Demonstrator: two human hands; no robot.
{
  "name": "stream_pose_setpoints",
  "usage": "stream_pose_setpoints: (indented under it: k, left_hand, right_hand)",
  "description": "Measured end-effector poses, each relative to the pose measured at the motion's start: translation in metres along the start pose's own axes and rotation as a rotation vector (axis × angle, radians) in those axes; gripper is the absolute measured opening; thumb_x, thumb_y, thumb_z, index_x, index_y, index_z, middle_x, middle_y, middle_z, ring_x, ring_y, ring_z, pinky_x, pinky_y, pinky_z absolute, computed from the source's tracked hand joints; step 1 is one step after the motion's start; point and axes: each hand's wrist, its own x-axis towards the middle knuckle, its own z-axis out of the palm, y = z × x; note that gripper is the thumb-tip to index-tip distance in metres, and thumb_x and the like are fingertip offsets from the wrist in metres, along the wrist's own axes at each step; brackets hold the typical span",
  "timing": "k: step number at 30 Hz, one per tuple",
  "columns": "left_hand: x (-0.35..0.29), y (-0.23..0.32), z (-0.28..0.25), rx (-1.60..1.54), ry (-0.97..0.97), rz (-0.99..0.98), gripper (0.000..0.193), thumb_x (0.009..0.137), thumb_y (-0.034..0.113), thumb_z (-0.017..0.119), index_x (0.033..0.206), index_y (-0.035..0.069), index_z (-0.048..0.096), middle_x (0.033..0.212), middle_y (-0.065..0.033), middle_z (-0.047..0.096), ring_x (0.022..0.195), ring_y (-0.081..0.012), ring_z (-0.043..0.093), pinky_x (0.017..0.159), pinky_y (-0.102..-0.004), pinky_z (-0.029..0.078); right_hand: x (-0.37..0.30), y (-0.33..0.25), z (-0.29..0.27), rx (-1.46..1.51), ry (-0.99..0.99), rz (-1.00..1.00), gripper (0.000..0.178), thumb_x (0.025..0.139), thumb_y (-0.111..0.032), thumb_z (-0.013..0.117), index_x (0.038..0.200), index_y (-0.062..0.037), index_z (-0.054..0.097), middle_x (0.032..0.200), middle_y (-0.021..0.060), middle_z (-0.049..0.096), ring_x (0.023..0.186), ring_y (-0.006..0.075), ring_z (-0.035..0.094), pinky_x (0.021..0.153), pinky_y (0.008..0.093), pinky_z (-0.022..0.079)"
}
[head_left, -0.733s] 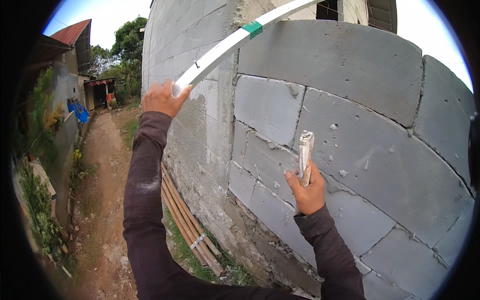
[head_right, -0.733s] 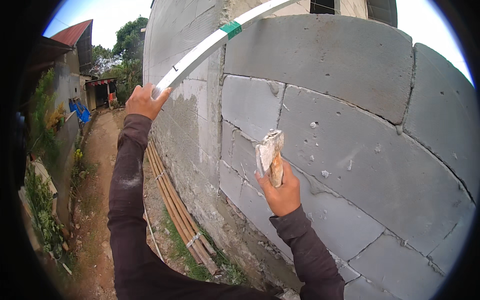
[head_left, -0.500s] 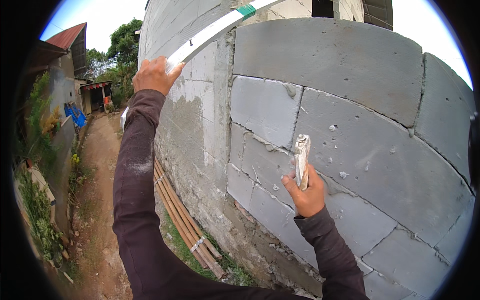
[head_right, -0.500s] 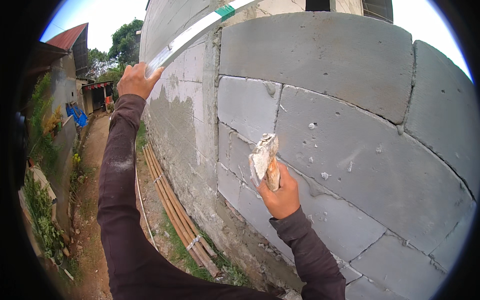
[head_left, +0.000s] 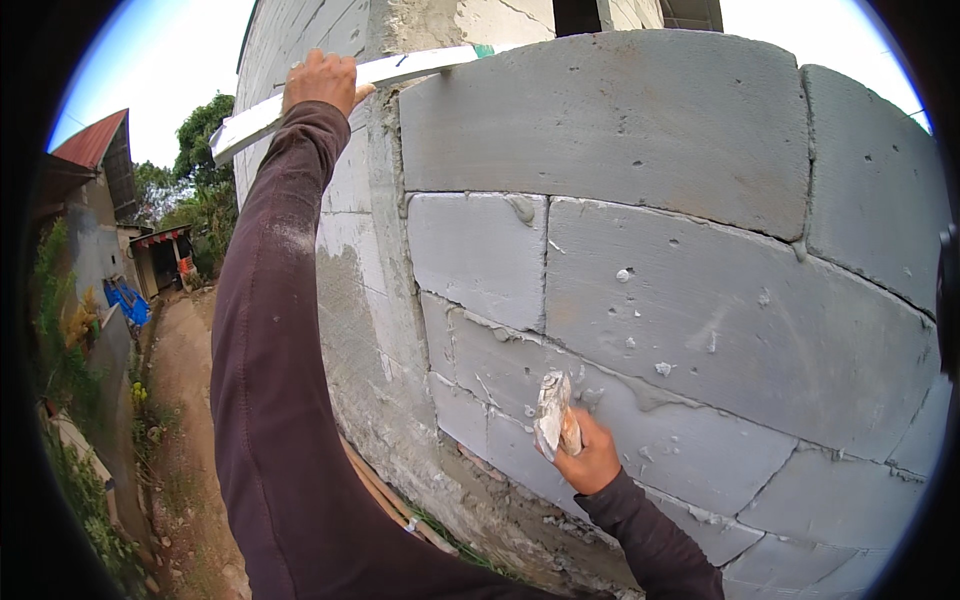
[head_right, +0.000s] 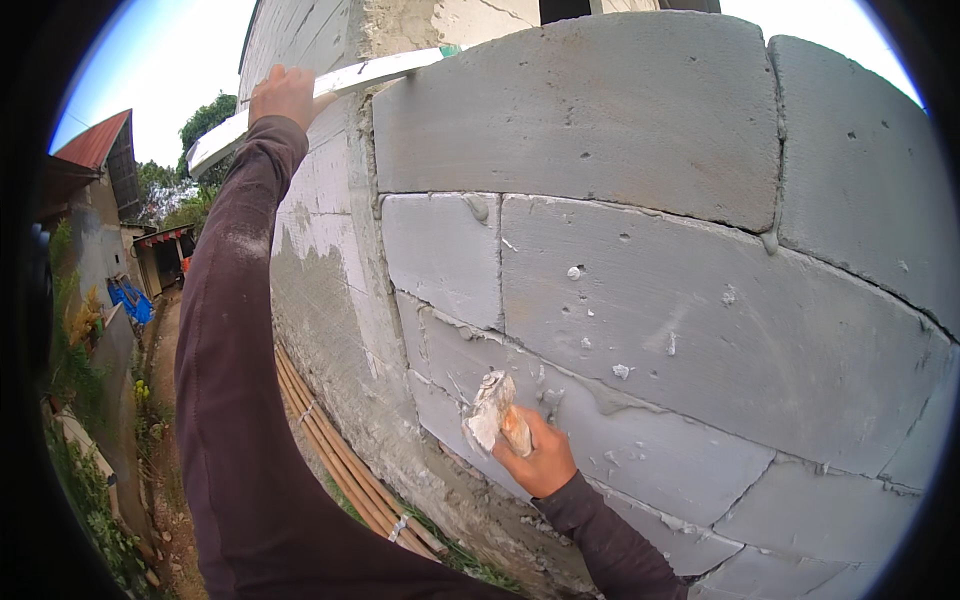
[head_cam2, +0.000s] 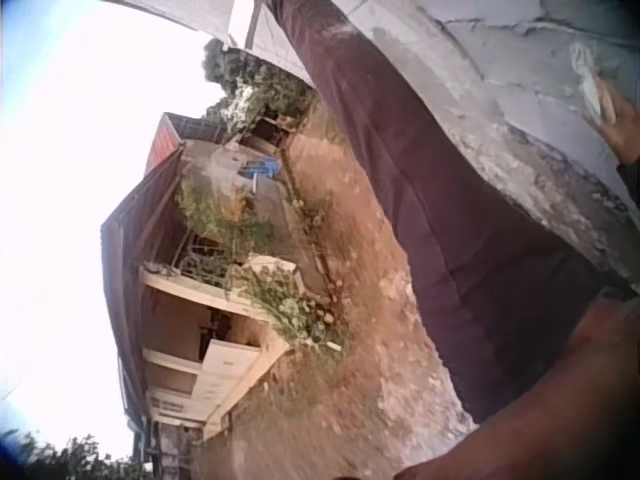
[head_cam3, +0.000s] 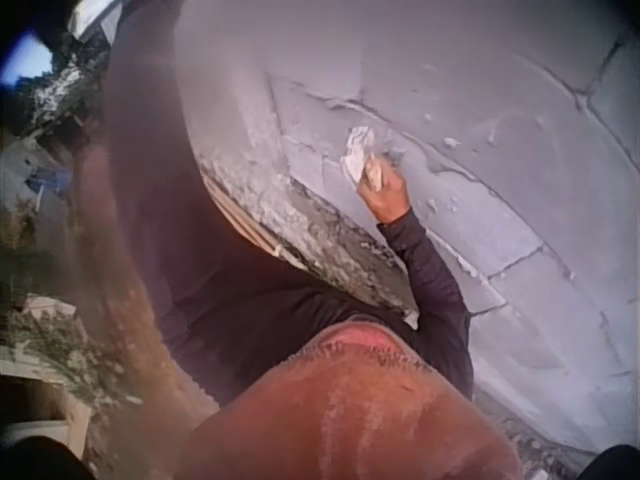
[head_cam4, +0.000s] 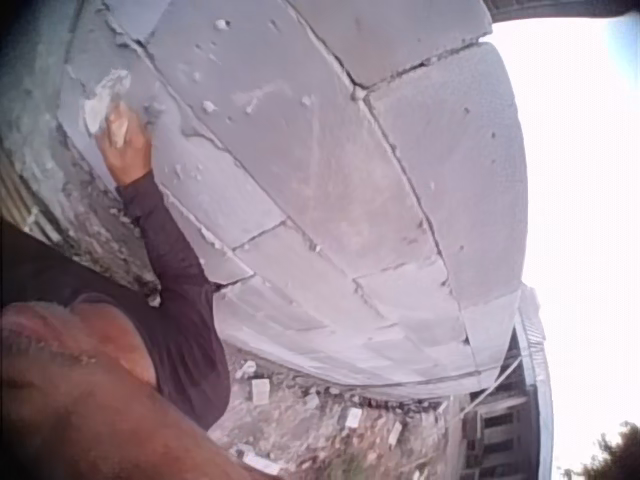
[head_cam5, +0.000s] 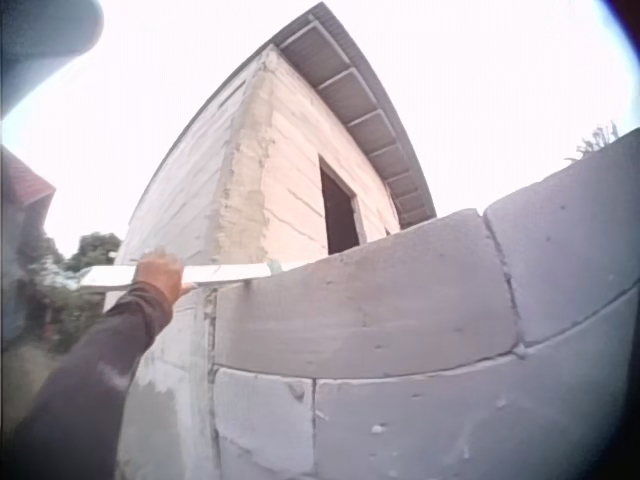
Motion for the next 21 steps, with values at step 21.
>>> stream_pose_setpoints:
  k: [21]
  left_hand:
    - [0.089,0.031,-0.055,0.271,0.035,0.017,0.040,0.077,0.039,0.061,0.110,0.018,0.057,0.112,-0.0013,0.049,0.109,-0.0170,0.045,0.094,-0.0377,0.039]
  right_hand:
    - [-0.114,0.069,-0.015,0.037,0.053,0.500,0.049,0.075,-0.028,0.067,0.111,0.0007,0.050,0.090,0.0174,0.062,0.084,0.0208,0.061,0.075,0.0299,0.046]
